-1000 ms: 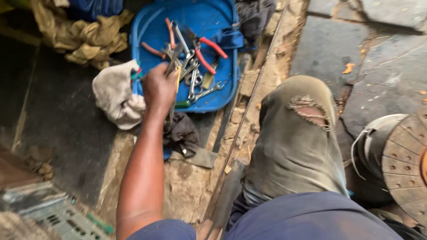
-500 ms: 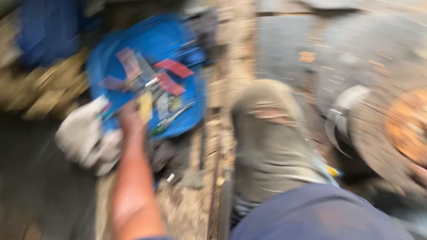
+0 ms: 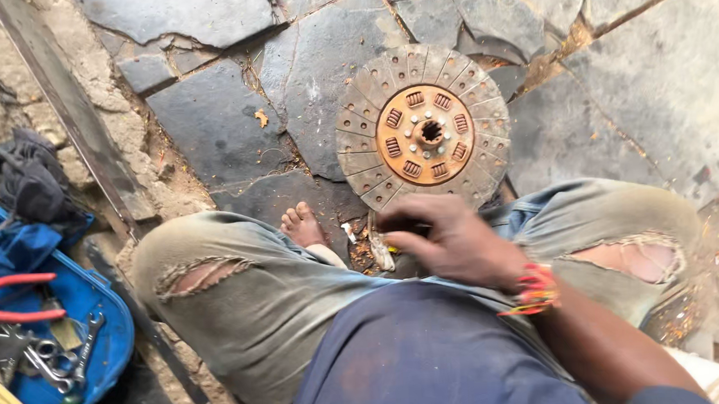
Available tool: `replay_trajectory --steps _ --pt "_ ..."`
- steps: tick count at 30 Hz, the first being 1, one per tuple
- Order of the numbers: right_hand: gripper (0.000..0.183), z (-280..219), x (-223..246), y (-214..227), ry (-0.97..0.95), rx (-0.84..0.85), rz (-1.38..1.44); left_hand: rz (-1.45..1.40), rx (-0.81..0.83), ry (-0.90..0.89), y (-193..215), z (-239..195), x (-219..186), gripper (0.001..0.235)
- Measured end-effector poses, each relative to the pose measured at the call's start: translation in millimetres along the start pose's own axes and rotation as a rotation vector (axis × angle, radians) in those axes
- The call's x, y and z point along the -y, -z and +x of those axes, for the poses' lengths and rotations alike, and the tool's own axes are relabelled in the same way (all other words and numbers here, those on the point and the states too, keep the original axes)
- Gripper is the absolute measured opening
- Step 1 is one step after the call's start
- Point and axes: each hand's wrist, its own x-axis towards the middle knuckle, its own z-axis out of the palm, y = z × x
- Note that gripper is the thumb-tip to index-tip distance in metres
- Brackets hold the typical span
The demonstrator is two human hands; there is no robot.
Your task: The person sits on a stone floor and uses a wrench and hammer to work on a circular metal component. They strike the object repeatedly with the hammer and then use their hands to manipulate a small metal piece within the central hole of the component.
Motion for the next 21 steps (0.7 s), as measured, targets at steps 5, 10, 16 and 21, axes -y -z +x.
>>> replay_trajectory --steps 5,10,16,21 --pt "0.03 6.2 19.1 -14.9 0.211 -0.308 0.47 -0.08 0.767 0.068 -174.7 -8.4 -56.5 0.023" --pt "0.024 6.0 -32.6 11.8 -0.141 -0.529 0.604 0.179 0.794 -0.292 -297.7 8.6 -22.3 0.005" --pt "0.025 3.1 -56.9 102.9 -0.29 -0.571 0.13 0.537 0.501 0.283 -355.3 48.8 111.7 0.027" --pt "0.031 10.7 -47.0 119.4 -0.308 -0.608 -0.156 0.669 0.604 0.38 -362.2 40.0 171.1 0.048"
